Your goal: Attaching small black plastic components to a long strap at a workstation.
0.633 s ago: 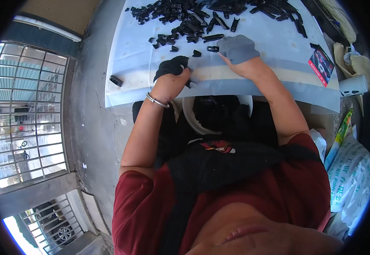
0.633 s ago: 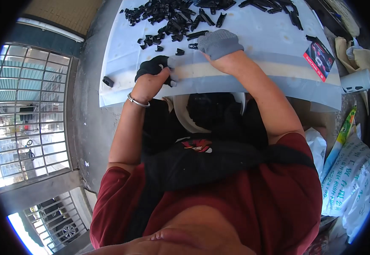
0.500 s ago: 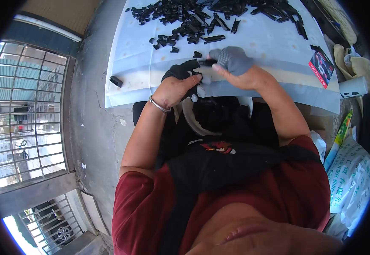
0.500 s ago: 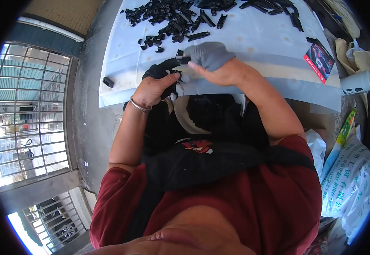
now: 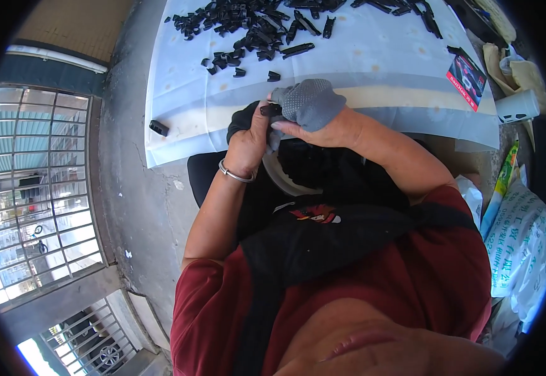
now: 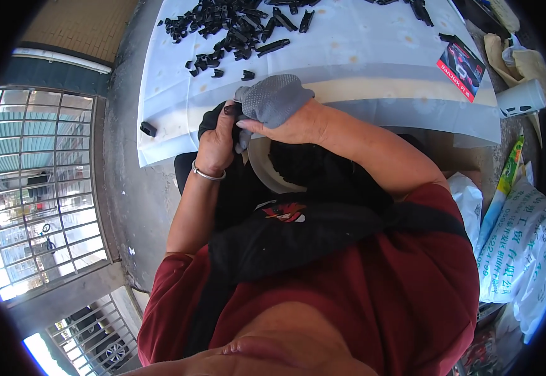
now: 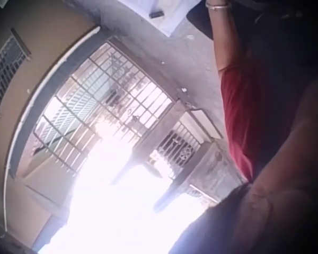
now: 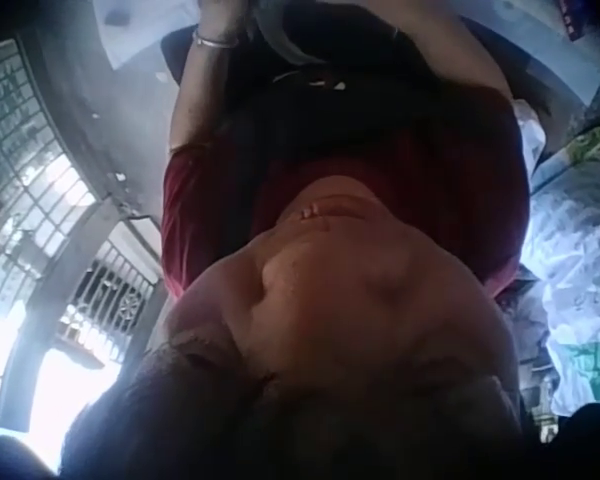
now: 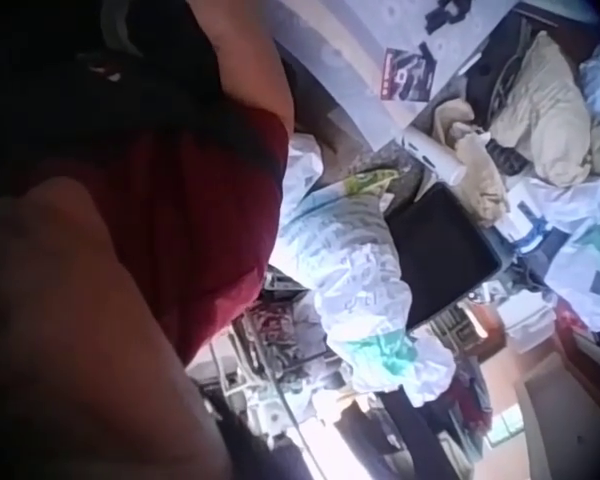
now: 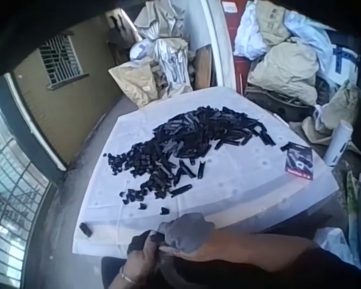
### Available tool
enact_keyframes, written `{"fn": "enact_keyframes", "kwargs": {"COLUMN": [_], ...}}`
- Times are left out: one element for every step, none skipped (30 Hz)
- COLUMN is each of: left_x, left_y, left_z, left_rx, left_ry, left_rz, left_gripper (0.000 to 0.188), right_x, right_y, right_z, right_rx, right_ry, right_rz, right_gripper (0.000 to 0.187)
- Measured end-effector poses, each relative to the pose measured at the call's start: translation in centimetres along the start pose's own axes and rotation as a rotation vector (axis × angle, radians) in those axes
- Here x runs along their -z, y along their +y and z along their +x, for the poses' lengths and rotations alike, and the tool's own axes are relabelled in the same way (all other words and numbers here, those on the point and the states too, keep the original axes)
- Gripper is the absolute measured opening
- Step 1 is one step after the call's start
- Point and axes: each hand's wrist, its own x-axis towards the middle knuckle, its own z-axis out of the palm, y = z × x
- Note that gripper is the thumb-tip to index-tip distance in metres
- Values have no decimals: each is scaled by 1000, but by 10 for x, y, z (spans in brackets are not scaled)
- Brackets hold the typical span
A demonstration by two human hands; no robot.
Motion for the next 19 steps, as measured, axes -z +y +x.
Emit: {"fn": "enact_keyframes", "kwargs": {"left_x": [7,7,7,8,9,13,15,19,25,27,24,23,23,26,27,28,33,36,28], "left_y": [-20,-8,-9,-12,-14,-14,-13,-11,-11,-15,-13,-11,-8,-5,-4,-4,-8,-11,-6], "left_z": [7,3,3,4,7,3,2,1,-1,-1,-2,0,2,-4,-2,0,-2,-4,-2], "left_rx": [-8,40,10,-20,-56,39,26,12,42,16,22,23,23,12,-13,-13,-7,-6,-16], "left_ry": [25,66,120,173,234,234,194,149,90,106,87,69,62,49,32,34,30,31,3], "left_rz": [-33,-66,-109,-152,-176,-199,-283,-364,-335,-326,-341,-351,-352,-324,-299,-299,-285,-274,-270], "left_gripper": [35,32,33,35,35,36,35,35,36,36,36,36,36,36,36,36,35,35,35], "right_x": [0,0,1,2,3,6,12,15,18,18,15,8,5,4,9,14,34,56,33], "right_y": [-1,-1,-1,-2,-5,-9,-14,3,36,51,52,51,53,53,63,68,53,43,125], "right_z": [-2,-4,-7,-8,-8,-7,-7,-5,-2,-5,-4,4,9,11,19,25,29,28,2], "right_rx": [-3,7,16,5,62,117,270,252,95,-59,-69,-111,-153,-157,-228,-299,-528,-744,-469], "right_ry": [0,-18,-36,-37,-40,-44,116,119,126,121,116,125,133,127,-35,-199,-188,-177,416], "right_rz": [1,-47,-96,-99,-59,-19,-78,-87,-124,-155,-161,-309,-456,-446,-473,-495,-216,66,84], "right_gripper": [28,28,28,28,27,26,22,22,22,22,22,24,27,27,34,42,52,62,48]}}
